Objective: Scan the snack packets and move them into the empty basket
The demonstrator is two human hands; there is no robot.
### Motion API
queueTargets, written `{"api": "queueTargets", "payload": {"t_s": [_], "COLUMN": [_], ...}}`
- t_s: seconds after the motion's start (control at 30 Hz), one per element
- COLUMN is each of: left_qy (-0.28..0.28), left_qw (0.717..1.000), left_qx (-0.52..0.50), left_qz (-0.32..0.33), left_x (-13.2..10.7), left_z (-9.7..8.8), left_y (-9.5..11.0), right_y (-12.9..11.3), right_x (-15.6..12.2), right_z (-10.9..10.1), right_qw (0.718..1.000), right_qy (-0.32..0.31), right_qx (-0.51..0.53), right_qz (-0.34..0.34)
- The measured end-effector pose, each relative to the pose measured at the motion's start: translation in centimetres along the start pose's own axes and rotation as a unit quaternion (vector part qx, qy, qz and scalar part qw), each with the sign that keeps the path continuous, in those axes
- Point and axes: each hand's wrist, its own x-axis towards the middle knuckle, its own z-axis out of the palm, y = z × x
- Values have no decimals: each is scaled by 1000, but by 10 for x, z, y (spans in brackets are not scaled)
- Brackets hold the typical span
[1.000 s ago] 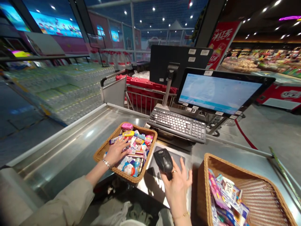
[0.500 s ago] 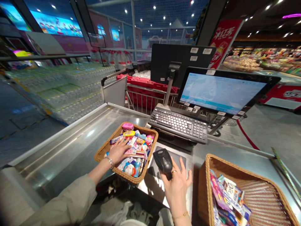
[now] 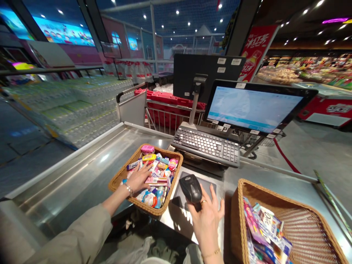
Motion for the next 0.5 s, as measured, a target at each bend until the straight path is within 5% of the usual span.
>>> {"api": "queueTargets", "payload": {"t_s": [0.5], "left_qy": [153], "left_qw": [986], "left_qx": [48], "left_qz": [40], "left_x": [-4], "left_z": [-32], "left_y": [19], "right_y": [4], "right_x": [-1], "right_z": [-3], "right_qw": [1000], "right_qy": [10], "right_qx": [13], "right_qz": [3]}}
